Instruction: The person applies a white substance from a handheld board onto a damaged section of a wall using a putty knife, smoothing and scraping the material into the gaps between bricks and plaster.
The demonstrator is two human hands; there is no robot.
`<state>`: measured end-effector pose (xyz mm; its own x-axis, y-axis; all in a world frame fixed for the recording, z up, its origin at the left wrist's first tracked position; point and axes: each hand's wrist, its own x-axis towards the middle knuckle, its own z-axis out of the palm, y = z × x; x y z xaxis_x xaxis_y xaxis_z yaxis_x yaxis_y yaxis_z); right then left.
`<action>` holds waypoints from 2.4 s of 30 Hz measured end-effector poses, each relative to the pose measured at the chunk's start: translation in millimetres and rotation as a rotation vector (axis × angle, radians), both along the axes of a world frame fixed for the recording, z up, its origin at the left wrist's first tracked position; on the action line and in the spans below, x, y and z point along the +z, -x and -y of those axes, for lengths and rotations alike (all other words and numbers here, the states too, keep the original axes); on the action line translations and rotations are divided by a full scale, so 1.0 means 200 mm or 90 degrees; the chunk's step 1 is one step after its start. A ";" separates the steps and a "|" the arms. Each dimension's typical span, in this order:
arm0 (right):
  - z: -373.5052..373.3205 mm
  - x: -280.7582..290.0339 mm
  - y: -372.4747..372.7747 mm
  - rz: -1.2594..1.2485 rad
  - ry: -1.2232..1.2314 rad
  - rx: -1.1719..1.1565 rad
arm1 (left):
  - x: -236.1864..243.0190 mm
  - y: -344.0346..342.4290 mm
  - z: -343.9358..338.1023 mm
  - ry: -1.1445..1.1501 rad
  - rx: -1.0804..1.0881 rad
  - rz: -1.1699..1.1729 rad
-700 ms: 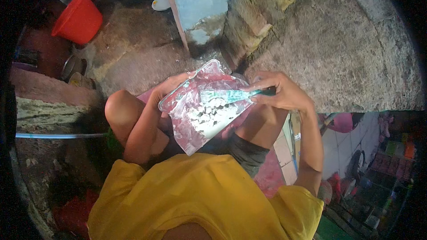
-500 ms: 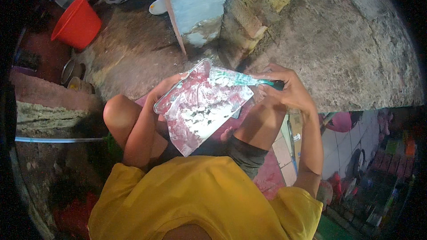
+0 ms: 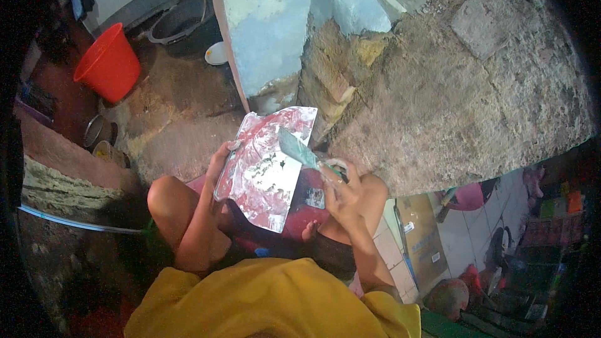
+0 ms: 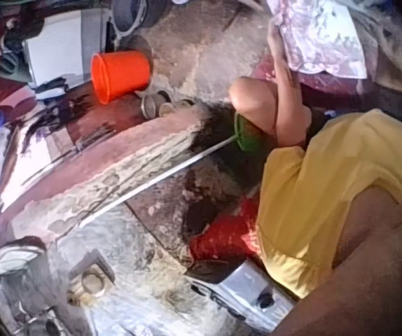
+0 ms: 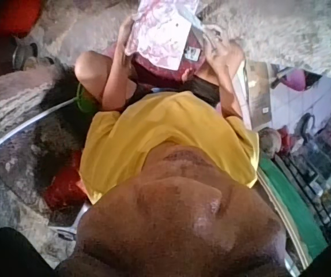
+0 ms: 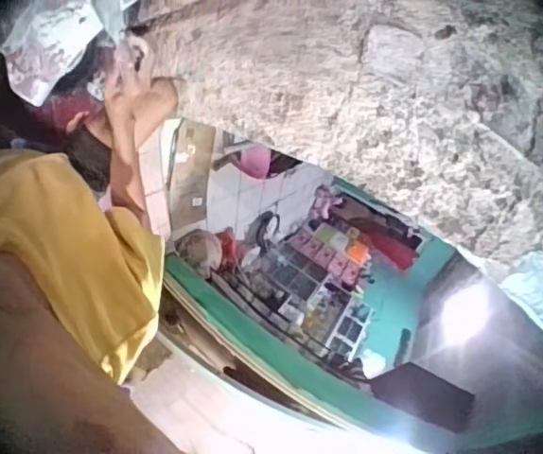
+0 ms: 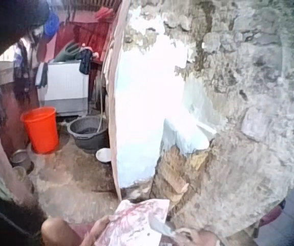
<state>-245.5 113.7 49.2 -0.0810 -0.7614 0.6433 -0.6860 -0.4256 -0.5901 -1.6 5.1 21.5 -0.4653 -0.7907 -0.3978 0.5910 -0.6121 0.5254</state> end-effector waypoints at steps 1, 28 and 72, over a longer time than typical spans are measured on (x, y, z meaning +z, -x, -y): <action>0.02 -0.03 -0.02 0.004 0.019 -0.013 | -0.01 0.00 0.00 -0.006 0.011 -0.073; -0.05 0.18 0.13 0.507 -0.345 0.172 | 0.15 -0.06 -0.07 0.060 0.126 0.001; -0.15 0.42 0.07 -0.022 -0.352 0.016 | 0.03 0.00 -0.15 0.131 -0.061 -0.140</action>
<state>-259.8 143.7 133.9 -0.0438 -0.9879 0.1485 -0.7029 -0.0752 -0.7073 -1.9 34.3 27.2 -0.5991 -0.7924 -0.1151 0.6491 -0.5648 0.5097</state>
